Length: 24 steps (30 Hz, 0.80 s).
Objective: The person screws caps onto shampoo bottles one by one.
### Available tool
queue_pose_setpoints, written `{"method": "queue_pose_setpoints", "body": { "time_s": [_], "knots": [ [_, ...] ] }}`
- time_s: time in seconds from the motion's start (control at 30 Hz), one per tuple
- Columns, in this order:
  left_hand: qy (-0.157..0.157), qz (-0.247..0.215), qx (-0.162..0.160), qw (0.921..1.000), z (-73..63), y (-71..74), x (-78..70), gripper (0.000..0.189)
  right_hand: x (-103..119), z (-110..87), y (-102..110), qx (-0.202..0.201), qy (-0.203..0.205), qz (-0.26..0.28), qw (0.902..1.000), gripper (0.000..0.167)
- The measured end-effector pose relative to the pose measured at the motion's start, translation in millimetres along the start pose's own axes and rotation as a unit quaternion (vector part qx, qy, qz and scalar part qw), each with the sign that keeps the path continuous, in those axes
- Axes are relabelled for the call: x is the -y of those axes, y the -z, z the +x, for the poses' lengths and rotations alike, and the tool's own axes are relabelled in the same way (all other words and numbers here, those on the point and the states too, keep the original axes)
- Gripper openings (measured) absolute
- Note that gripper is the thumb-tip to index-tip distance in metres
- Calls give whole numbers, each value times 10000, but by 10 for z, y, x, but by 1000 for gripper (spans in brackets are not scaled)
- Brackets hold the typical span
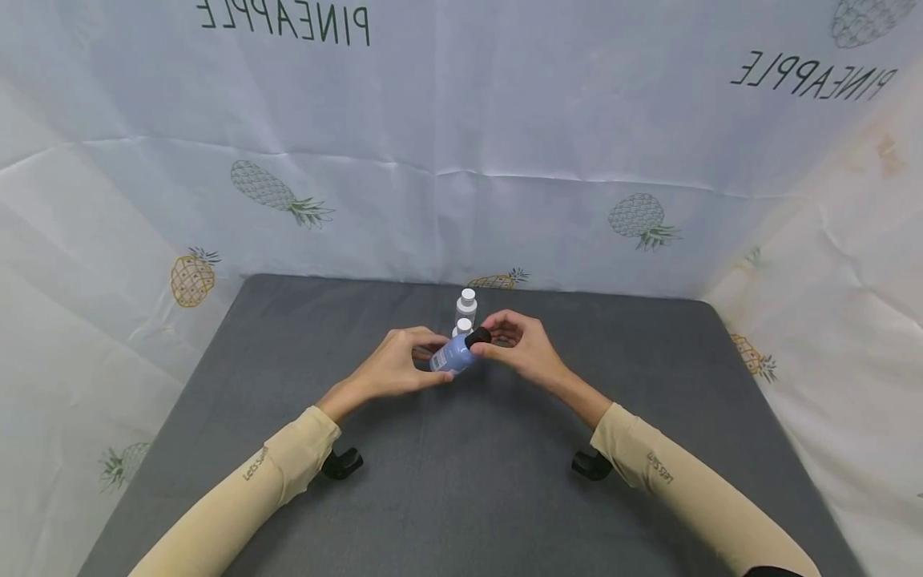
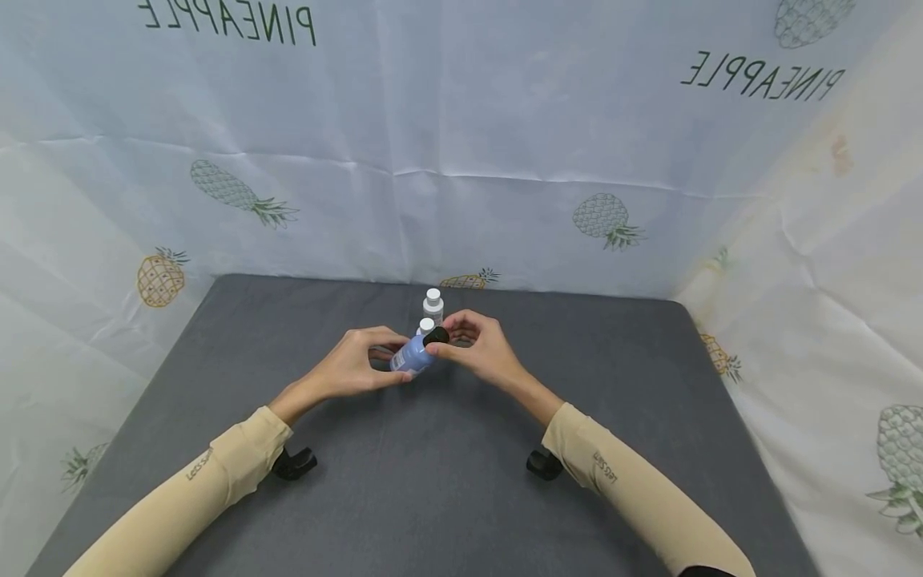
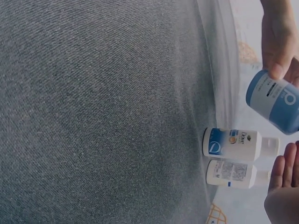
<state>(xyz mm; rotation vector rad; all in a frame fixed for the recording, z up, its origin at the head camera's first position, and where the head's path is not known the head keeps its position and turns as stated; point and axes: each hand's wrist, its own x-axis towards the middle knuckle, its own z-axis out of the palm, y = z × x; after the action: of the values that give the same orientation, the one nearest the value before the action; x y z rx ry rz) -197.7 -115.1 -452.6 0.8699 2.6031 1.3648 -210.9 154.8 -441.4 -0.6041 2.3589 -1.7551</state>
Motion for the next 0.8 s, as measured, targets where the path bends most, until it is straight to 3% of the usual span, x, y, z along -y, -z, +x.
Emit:
{"method": "queue_pose_setpoints", "body": {
  "time_s": [0.23,0.33,0.57,0.8],
  "knots": [
    [-22,-25,4,10000,-6,15,-11,48,-6,28,77,873,458,894,9911,50],
    [-4,-23,19,10000,-13,10,-9,48,-4,36,99,1094,587,974,9875,49],
    [-35,-68,46,10000,-11,-16,-16,48,-8,20,109,946,651,407,9925,41],
    [-7,-29,17,10000,-6,-27,-11,48,28,13,58,526,239,122,9983,36]
  ]
}}
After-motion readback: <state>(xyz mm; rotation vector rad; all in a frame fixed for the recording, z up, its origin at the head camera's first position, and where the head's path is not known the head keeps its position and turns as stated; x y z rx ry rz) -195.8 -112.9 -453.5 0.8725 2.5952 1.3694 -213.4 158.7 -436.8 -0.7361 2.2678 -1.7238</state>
